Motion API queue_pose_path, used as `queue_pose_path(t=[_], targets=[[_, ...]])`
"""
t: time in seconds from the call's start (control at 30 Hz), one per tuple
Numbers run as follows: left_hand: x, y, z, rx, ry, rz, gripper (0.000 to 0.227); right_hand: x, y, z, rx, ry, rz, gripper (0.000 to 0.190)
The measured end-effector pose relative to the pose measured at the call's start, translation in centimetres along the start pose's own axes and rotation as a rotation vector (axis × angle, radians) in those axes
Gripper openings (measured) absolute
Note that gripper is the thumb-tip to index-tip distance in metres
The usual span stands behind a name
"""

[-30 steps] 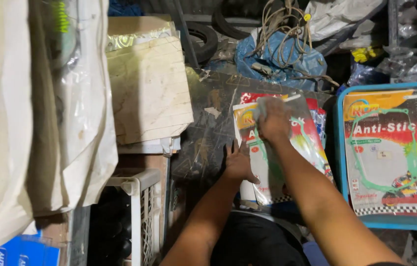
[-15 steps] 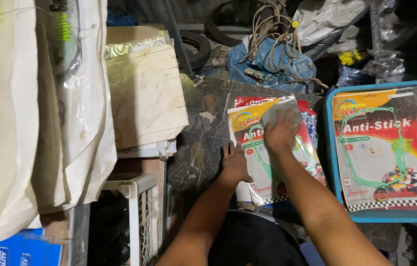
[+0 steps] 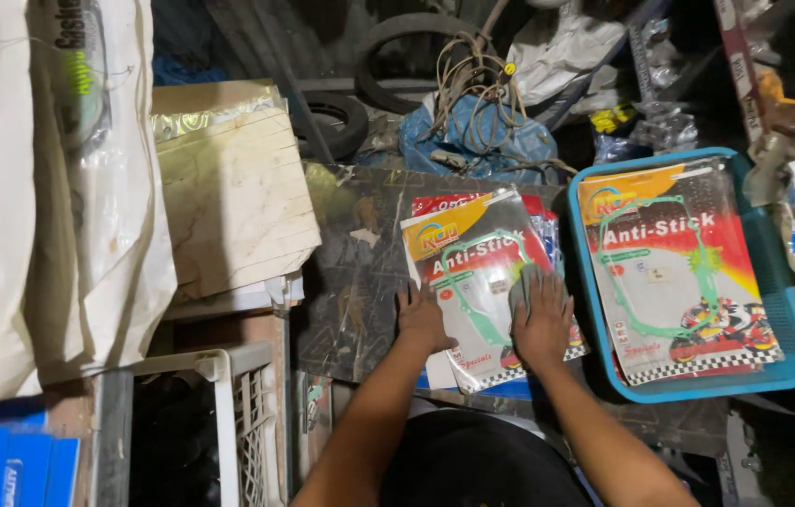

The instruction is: The person cleans a stack of white paper sheets with a grey cloth, then places a green gasket onto the stack. They wrap the stack in a clear plastic bag labeled 'Anti-Stick' and place it into a blue plastic basket. The person repeats this process with another stack of paper and a second gasket.

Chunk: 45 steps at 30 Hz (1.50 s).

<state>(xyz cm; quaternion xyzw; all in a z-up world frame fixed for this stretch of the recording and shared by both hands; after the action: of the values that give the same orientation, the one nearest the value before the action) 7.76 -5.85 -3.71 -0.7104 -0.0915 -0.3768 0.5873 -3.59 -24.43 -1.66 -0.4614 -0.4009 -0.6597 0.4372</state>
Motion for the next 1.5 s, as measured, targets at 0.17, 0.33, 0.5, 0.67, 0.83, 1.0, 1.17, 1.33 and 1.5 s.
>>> queue_pose_path(t=[0.17,0.33,0.5,0.67,0.83,1.0,1.17,1.33,1.5], targets=[[-0.9,0.9,0.4,0.033,-0.149,-0.025,0.123,-1.5,-4.1,4.1,0.482,-0.066,0.299,0.063],[-1.2,-1.0,1.5,-0.013,-0.367,-0.087,0.100,-0.7,-3.2,-0.7,0.329,0.009,0.276,0.060],[-4.9,1.1,3.7,-0.088,-0.976,-0.433,0.077,0.0,-3.1,-4.8,0.035,0.311,-0.135,0.051],[-5.1,-0.5,2.9,0.041,-1.769,-0.140,0.089,0.1,-3.2,-4.3,-0.028,0.330,-0.168,0.038],[-3.1,-3.3,2.2,0.140,-1.812,-0.223,0.079,0.3,-2.5,-4.1,-0.081,0.322,-0.219,0.033],[-4.7,-1.5,3.2,0.245,-1.805,-0.391,0.051,2.4,-1.8,-2.2,-0.041,0.473,-0.298,0.029],[-4.8,-0.6,3.1,0.297,-1.737,-0.318,0.054,3.3,-1.8,-1.6,-0.020,0.467,-0.299,0.031],[-5.9,2.4,1.4,0.129,-1.454,-0.230,0.077,1.1,-3.1,-1.8,0.060,0.340,-0.167,0.030],[-5.9,1.8,1.3,-0.002,-1.401,-0.202,0.065,0.4,-4.7,1.5,0.144,0.107,0.198,0.059]])
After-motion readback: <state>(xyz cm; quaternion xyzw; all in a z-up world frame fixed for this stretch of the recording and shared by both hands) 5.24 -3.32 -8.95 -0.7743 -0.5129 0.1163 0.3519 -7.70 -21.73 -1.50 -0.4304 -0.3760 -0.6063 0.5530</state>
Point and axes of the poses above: each hand's wrist, its own y-axis towards the middle knuckle, its own x-axis out of the back of the hand, z = x × y, the point moved 6 cm from there along y, towards the middle knuckle, and after that the axes turned 12 degrees about x, right-handed, at the moved point
